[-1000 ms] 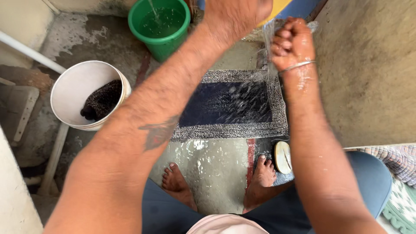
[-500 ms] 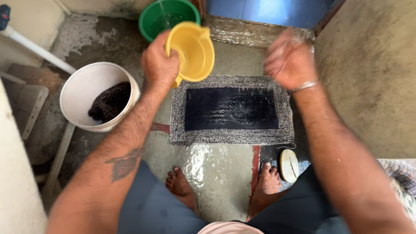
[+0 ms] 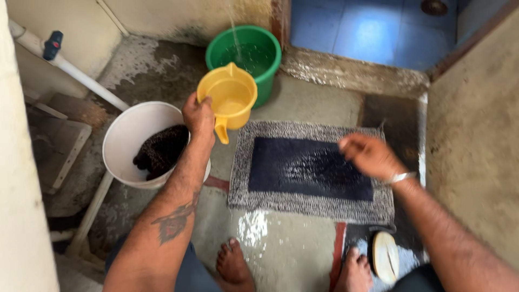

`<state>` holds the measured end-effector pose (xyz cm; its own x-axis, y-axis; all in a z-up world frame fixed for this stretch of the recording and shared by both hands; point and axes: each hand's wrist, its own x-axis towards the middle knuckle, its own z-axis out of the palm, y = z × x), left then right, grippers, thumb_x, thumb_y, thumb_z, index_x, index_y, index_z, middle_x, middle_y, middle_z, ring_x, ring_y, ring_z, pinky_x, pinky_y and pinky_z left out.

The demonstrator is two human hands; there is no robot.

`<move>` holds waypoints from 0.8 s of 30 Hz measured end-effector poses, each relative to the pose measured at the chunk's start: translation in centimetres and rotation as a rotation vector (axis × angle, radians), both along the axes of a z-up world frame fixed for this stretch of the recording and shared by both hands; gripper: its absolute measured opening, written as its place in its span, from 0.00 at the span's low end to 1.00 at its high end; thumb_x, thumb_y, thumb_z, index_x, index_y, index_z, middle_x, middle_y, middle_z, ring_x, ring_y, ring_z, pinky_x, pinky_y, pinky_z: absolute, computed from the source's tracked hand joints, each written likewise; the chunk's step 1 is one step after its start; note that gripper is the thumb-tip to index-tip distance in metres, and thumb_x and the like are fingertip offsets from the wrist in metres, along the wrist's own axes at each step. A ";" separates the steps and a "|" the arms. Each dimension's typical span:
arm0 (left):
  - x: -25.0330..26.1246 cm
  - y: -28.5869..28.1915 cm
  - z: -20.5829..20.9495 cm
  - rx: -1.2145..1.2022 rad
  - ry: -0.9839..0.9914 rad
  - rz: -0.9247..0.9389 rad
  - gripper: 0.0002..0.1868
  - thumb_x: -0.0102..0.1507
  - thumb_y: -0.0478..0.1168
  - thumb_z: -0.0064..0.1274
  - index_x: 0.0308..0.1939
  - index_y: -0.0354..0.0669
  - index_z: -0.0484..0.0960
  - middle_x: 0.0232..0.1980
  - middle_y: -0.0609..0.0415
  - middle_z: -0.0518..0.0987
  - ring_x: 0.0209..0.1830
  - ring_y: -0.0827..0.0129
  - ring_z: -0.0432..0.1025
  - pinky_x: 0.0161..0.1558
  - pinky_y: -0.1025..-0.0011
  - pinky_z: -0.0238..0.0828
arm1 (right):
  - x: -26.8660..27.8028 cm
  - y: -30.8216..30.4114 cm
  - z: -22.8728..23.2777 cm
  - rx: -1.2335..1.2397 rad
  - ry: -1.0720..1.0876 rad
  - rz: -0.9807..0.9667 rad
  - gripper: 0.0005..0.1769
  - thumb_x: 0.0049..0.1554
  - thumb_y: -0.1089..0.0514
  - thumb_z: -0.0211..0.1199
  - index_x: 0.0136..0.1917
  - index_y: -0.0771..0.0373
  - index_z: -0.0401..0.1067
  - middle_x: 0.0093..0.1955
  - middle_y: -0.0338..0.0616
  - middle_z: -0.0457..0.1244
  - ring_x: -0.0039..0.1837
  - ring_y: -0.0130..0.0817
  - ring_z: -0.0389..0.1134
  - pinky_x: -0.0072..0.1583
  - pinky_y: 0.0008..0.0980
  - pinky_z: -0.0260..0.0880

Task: The person washes a mat on the floor by applying soap and scrubbing it with their hands and a brush before rinsing it with water from a cup and bucket.

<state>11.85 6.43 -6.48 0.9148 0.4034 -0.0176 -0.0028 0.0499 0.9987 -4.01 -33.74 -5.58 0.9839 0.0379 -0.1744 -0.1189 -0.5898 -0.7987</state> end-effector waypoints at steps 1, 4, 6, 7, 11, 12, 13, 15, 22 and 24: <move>1.4 -0.2 0.6 0.053 -0.029 0.009 0.15 0.64 0.34 0.51 0.55 0.36 0.81 0.50 0.48 0.84 0.48 0.62 0.79 0.50 0.66 0.75 | -0.2 0.9 -0.3 -0.049 -0.024 0.031 0.18 0.62 0.46 0.61 0.57 0.59 0.78 0.43 0.42 0.72 0.46 0.32 0.73 0.51 0.33 0.74; 5.9 -0.7 1.9 0.244 -0.103 0.054 0.16 0.65 0.37 0.53 0.58 0.40 0.79 0.52 0.48 0.84 0.51 0.59 0.80 0.52 0.64 0.75 | -0.7 3.7 0.1 -0.182 -0.084 0.129 0.21 0.58 0.44 0.63 0.59 0.58 0.77 0.46 0.45 0.73 0.46 0.33 0.76 0.50 0.34 0.76; 9.3 -1.8 2.0 0.410 -0.148 0.096 0.17 0.66 0.39 0.55 0.58 0.41 0.79 0.52 0.44 0.83 0.51 0.55 0.79 0.53 0.60 0.74 | -0.8 4.9 1.0 -0.215 0.041 0.225 0.23 0.58 0.43 0.62 0.61 0.57 0.76 0.47 0.46 0.73 0.46 0.33 0.76 0.50 0.35 0.78; 10.7 -2.3 1.9 0.528 -0.193 0.112 0.17 0.64 0.39 0.55 0.58 0.42 0.79 0.50 0.42 0.83 0.50 0.51 0.79 0.51 0.57 0.74 | -0.8 5.3 1.6 -0.234 0.105 0.270 0.24 0.58 0.43 0.62 0.62 0.57 0.75 0.48 0.47 0.73 0.46 0.33 0.76 0.51 0.35 0.78; 15.4 -4.2 0.9 0.995 -0.125 0.020 0.18 0.62 0.40 0.55 0.57 0.45 0.78 0.41 0.38 0.84 0.42 0.39 0.78 0.45 0.48 0.75 | -0.9 6.1 3.3 -0.278 0.172 0.316 0.28 0.57 0.41 0.62 0.66 0.53 0.74 0.58 0.45 0.72 0.44 0.36 0.77 0.53 0.39 0.79; 16.5 -4.7 0.3 1.105 -0.039 -0.042 0.18 0.63 0.40 0.55 0.57 0.46 0.77 0.38 0.38 0.83 0.40 0.38 0.77 0.44 0.45 0.75 | -1.1 5.8 3.2 -0.291 0.235 0.310 0.28 0.57 0.39 0.62 0.67 0.51 0.73 0.58 0.44 0.72 0.44 0.36 0.78 0.54 0.39 0.79; 17.7 -5.5 -0.6 1.209 -0.043 -0.066 0.19 0.62 0.39 0.55 0.57 0.45 0.76 0.37 0.39 0.83 0.39 0.40 0.78 0.43 0.46 0.75 | -1.1 5.5 2.7 -0.303 0.298 0.303 0.29 0.57 0.38 0.62 0.69 0.48 0.73 0.58 0.42 0.73 0.44 0.37 0.79 0.56 0.38 0.79; 20.1 -7.0 -2.9 1.416 -0.049 -0.116 0.20 0.60 0.38 0.56 0.56 0.44 0.75 0.35 0.43 0.84 0.37 0.44 0.80 0.41 0.47 0.77 | -1.5 4.4 0.5 -0.269 0.222 0.373 0.27 0.60 0.41 0.61 0.68 0.54 0.73 0.62 0.50 0.70 0.55 0.42 0.75 0.59 0.45 0.74; 24.0 -11.4 -9.7 1.494 0.284 -0.395 0.22 0.62 0.43 0.57 0.59 0.42 0.76 0.45 0.45 0.85 0.45 0.52 0.81 0.45 0.56 0.79 | -5.1 -1.4 -14.2 -0.431 0.401 0.502 0.32 0.60 0.37 0.56 0.75 0.47 0.65 0.67 0.49 0.67 0.61 0.39 0.74 0.64 0.46 0.74; 24.9 -12.1 -10.4 1.430 0.398 -0.458 0.21 0.64 0.46 0.55 0.59 0.41 0.76 0.49 0.43 0.84 0.51 0.53 0.79 0.50 0.57 0.77 | -6.2 -2.3 -17.4 -0.416 0.484 0.515 0.33 0.60 0.36 0.56 0.76 0.46 0.64 0.67 0.49 0.66 0.61 0.40 0.74 0.65 0.46 0.73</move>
<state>36.77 -5.70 -16.90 0.9903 -0.0072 -0.1386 0.0134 -0.9891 0.1465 -10.23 -36.07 -23.01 0.6733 0.3026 -0.6746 -0.0280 -0.9013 -0.4323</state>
